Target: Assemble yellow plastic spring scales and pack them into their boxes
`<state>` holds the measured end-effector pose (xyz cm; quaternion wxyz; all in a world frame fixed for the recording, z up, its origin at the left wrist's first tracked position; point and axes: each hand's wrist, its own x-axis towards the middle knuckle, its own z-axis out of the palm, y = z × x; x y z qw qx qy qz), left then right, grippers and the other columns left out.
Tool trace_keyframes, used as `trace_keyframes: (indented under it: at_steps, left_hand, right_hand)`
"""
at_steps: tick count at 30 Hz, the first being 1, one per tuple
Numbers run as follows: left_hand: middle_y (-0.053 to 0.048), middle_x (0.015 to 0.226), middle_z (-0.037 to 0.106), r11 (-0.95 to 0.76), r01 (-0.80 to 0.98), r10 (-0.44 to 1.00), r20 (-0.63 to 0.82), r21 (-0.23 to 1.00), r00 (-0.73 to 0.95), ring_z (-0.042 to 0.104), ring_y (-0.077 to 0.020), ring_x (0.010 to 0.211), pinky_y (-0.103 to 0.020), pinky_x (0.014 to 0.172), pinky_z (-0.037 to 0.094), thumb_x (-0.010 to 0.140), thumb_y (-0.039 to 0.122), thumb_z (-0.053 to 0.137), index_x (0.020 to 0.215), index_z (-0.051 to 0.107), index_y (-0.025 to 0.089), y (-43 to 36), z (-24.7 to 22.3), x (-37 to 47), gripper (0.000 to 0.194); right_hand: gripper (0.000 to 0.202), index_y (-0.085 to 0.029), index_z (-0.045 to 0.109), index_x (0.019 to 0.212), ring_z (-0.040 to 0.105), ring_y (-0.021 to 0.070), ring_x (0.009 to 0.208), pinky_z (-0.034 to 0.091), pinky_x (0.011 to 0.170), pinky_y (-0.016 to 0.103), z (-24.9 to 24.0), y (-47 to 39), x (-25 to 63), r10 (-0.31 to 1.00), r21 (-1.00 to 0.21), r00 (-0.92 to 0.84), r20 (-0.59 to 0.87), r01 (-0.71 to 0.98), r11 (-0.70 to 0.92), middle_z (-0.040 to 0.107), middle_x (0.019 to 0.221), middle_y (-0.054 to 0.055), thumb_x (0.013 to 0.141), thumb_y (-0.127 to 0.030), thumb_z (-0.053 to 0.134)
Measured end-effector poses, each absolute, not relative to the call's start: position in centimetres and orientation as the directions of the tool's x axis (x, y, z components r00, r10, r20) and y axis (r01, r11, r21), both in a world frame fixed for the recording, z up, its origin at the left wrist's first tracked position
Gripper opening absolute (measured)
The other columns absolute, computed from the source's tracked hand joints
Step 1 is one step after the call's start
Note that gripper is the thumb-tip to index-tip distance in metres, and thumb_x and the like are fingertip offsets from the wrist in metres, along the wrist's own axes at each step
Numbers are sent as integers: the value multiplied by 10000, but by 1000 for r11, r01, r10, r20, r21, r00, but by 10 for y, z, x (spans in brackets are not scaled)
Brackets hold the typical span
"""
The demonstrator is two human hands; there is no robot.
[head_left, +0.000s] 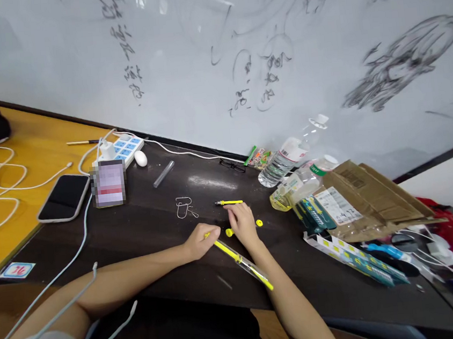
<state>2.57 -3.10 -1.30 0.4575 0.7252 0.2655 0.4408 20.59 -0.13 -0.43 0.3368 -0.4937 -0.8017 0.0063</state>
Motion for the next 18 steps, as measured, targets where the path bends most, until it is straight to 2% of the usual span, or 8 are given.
trace_keyframes:
  at_steps: [2, 6, 9, 11, 14, 16, 18]
  left_hand:
    - [45, 495, 315, -445, -22, 771, 395, 895, 499, 306, -83, 488, -244, 506, 255, 907, 444, 328, 524, 330, 178, -30, -14, 26, 467]
    - [48, 436, 339, -301, -71, 858, 302, 951, 415, 323, -81, 433, -231, 453, 256, 891, 487, 343, 525, 372, 184, -27, -15, 27, 476]
    - [69, 418, 310, -162, -113, 928, 190, 980, 320, 301, -68, 386, -212, 403, 236, 854, 539, 387, 547, 370, 192, -23, -12, 28, 464]
    - [87, 412, 284, -65, -154, 961, 104, 986, 256, 275, -57, 358, -198, 373, 221, 818, 570, 429, 567, 351, 200, -19, -11, 27, 453]
    - [102, 399, 281, 63, -214, 978, -17, 975, 207, 248, -46, 329, -177, 335, 194, 778, 593, 476, 599, 335, 211, -12, -9, 26, 445]
    - [109, 390, 276, 106, -250, 977, -54, 963, 206, 229, -42, 314, -167, 319, 175, 767, 597, 493, 614, 322, 217, -8, -8, 26, 445]
    - [117, 384, 265, 126, -284, 977, -69, 950, 203, 212, -39, 301, -161, 307, 167, 764, 598, 500, 627, 317, 220, -5, -9, 25, 442]
  right_hand:
    - [279, -209, 649, 992, 520, 209, 836, 392, 773, 346, -4, -7, 201, 776, -347, -342, 530, 748, 566, 635, 836, 62, 932, -199, 377]
    - [244, -222, 645, 1041, 504, 214, 829, 387, 759, 345, -6, -10, 191, 737, -223, -547, 396, 721, 656, 621, 815, 65, 918, -207, 434]
    - [231, -217, 645, 1016, 512, 222, 845, 386, 751, 345, -10, 2, 198, 780, -207, -483, 399, 781, 589, 638, 839, 70, 909, -186, 443]
    - [220, -215, 643, 983, 525, 224, 885, 392, 774, 349, -14, 10, 207, 807, -278, -389, 445, 796, 537, 654, 892, 71, 903, -177, 442]
    - [187, -213, 620, 966, 550, 219, 916, 414, 809, 362, -17, 17, 216, 841, -476, -197, 504, 749, 461, 653, 947, 72, 893, -208, 448]
    - [158, -209, 575, 988, 578, 206, 901, 432, 816, 363, -15, 16, 217, 865, -654, -46, 499, 636, 411, 653, 933, 70, 893, -251, 456]
    - [143, -210, 513, 1010, 604, 191, 916, 441, 837, 362, -10, 13, 217, 887, -810, 53, 459, 434, 393, 667, 939, 67, 895, -285, 473]
